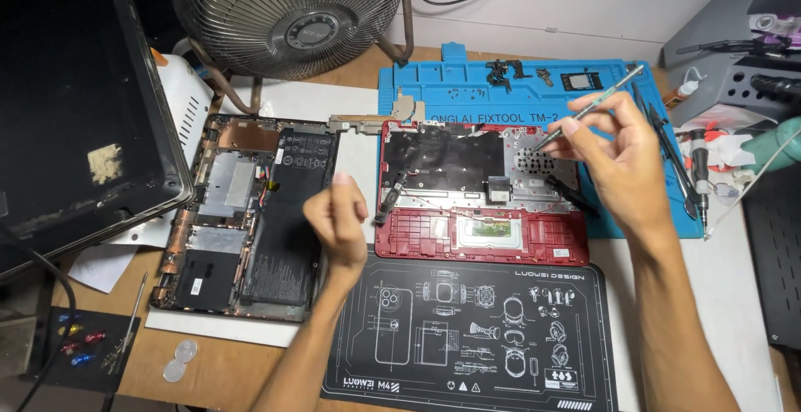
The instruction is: Technician reassembling a laptop by installing internal components and securing them with screws.
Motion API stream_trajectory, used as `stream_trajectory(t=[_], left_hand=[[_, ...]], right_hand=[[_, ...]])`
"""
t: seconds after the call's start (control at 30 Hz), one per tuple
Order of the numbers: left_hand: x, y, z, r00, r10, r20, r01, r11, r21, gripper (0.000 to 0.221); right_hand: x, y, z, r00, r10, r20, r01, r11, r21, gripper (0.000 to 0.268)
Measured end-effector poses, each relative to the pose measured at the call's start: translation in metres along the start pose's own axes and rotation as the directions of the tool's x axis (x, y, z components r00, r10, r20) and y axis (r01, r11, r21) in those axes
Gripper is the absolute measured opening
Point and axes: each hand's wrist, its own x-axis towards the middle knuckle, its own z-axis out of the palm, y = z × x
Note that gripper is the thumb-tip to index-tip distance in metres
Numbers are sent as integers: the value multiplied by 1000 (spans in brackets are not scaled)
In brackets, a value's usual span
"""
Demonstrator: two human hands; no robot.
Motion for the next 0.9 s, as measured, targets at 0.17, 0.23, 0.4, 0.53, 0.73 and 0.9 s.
stream_trajectory(t=[0.17, 0.23, 0.4, 0.53, 0.73, 0.9], left_hand=[[-9, -24, 5, 852, 458, 253, -523, 723, 452, 38], [-16, -34, 10, 855, 428, 294, -518, 665, 538, 24], [-16, -36, 13, 801, 501, 329, -595, 602, 533, 22], [-15, -26, 10, 832, 463, 305, -546, 586, 599, 26], [-18, -41, 0, 711, 669, 219, -610, 430, 665, 22], [-14, -39, 2, 851, 438, 289, -521, 632, 574, 16]], right_hand=[[-5, 26, 42, 997, -32, -64, 43, 982, 184, 27], [-10, 30, 61, 993, -64, -96, 84, 973, 215, 26], [-27, 50, 105, 955, -202, -217, 234, 964, 131, 21], [-43, 68, 120, 905, -352, -239, 353, 935, -39, 19], [-53, 103, 117, 727, -680, -99, 665, 732, -147, 23], [-53, 105, 113, 763, -638, -100, 625, 769, -135, 19]])
